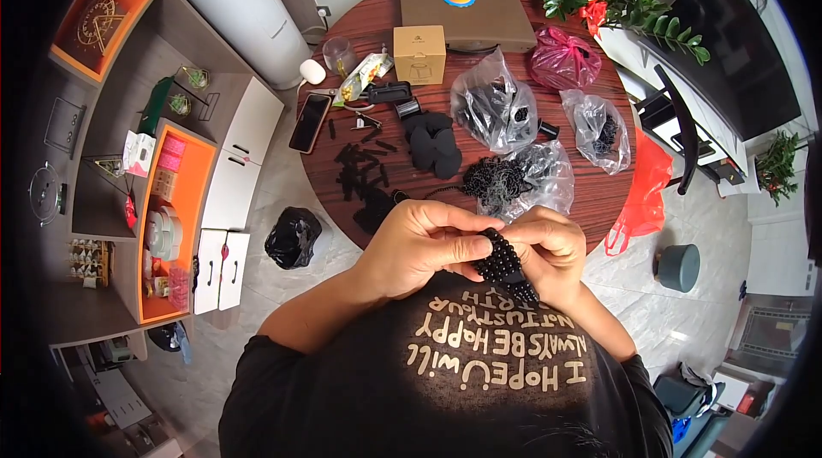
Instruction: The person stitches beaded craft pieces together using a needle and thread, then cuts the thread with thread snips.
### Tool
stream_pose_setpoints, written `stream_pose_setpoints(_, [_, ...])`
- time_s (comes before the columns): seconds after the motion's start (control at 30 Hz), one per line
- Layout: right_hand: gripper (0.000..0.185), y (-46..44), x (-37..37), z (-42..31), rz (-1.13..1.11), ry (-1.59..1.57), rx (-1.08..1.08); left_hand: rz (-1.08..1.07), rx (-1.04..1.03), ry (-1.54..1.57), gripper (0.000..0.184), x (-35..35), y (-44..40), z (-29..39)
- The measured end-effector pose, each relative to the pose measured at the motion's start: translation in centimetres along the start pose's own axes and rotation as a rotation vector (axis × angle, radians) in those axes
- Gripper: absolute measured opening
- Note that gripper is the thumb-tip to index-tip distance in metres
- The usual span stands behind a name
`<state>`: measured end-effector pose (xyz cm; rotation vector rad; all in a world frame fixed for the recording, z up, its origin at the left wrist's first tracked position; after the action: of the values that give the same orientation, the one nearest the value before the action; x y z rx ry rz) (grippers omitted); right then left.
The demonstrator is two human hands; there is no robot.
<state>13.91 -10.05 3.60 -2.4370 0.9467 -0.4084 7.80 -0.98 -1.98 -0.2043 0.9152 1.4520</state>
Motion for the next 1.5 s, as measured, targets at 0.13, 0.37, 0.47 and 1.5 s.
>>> stream_pose_setpoints(0.13, [0.011, -0.1, 0.4, 0.8, 0.002, -0.015, -0.053, 0.010, -0.058, 0.015, 0.022, 0.1, 0.1, 0.4])
stream_pose_setpoints(0.37, [0.010, -0.3, 0.1, 2.3, -0.052, -0.149, -0.146, 0.003, -0.112, -0.023, 0.022, -0.2, 0.1, 1.2])
stream_pose_setpoints(0.47, [0.010, -1.5, 0.5, 1.4, -0.061, -0.087, -0.111, 0.028, -0.116, -0.071, 0.021, -0.2, 0.2, 1.2])
stream_pose_setpoints(1.5, [0.007, -3.0, 0.1, -3.9, -0.141, 0.549, -0.034, 0.568, -0.989, -0.874, 0.027, -2.0, 5.2, 7.2])
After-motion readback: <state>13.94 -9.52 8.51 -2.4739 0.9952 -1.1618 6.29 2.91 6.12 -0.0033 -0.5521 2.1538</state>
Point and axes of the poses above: each hand's wrist, its own y-axis away from the middle knuckle, its own x-axis out of the back of the hand, z = x × y, the point moved 10 cm from there along -y, towards the middle knuckle, and after that the axes turned 10 degrees about x, right-handed, at the moved point
